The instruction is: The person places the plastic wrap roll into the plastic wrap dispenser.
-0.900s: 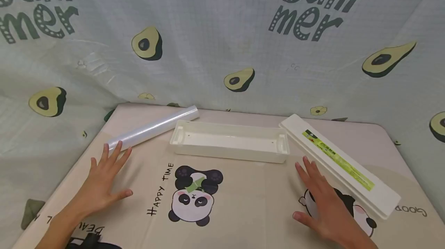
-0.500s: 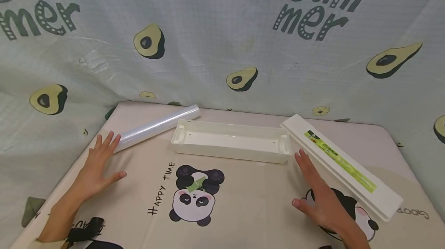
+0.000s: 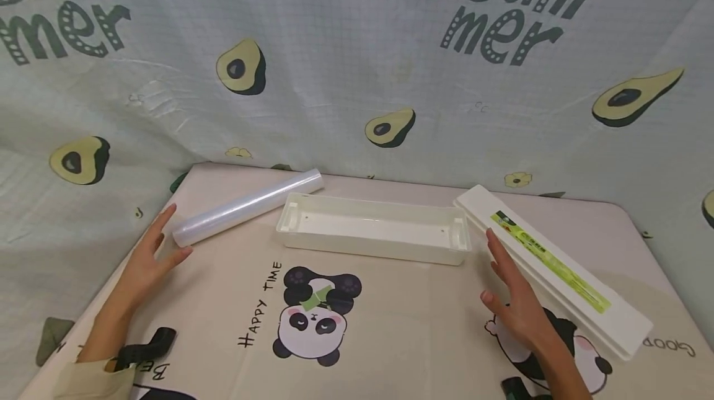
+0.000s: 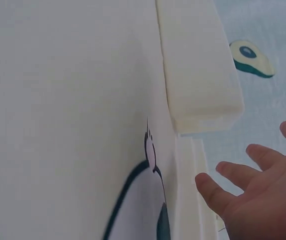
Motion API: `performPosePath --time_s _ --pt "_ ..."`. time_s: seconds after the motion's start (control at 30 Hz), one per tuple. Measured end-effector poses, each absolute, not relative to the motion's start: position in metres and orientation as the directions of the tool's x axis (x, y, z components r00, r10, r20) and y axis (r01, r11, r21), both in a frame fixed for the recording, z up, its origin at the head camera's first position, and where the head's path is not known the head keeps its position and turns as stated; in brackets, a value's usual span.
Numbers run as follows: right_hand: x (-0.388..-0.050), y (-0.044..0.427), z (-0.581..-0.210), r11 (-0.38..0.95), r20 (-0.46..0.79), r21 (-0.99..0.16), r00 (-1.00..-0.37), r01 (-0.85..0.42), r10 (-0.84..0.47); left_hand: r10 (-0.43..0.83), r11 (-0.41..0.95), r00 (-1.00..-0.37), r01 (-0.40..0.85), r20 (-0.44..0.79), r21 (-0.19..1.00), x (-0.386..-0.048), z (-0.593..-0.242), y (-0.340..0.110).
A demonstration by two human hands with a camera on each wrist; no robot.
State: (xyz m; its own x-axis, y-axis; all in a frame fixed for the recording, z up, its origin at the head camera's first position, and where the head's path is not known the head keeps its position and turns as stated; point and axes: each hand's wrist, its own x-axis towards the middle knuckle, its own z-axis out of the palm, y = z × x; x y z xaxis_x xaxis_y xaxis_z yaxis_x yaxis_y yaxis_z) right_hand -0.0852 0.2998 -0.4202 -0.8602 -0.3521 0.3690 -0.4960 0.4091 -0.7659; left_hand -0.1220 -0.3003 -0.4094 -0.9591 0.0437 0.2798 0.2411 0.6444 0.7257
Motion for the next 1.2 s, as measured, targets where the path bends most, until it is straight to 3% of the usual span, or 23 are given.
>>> performPosePath --time_s 0.23,0.57,1.0,1.2 --pt "-0.099 0.298 -0.431 0.159 0.322 -0.905 -0.879 -0.395 -0.352 -0.046 0.552 -0.969 0.177 0.241 0.815 -0.132 -0.421 -0.303" --pt "-0.108 0.298 -0.442 0.107 0.316 -0.925 -0.893 -0.365 -0.321 -0.051 0.533 -0.972 0.168 0.230 0.830 -0.147 -0.434 -0.303" --pt "-0.117 0.279 -0.440 0.385 0.224 -0.875 -0.951 -0.292 -0.212 -0.090 0.620 -0.956 0.165 0.279 0.767 -0.157 -0.446 -0.303" --pt "-0.122 0.278 -0.442 0.383 0.232 -0.872 -0.946 -0.306 -0.227 -0.089 0.613 -0.963 0.149 0.256 0.776 -0.159 -0.445 -0.304"
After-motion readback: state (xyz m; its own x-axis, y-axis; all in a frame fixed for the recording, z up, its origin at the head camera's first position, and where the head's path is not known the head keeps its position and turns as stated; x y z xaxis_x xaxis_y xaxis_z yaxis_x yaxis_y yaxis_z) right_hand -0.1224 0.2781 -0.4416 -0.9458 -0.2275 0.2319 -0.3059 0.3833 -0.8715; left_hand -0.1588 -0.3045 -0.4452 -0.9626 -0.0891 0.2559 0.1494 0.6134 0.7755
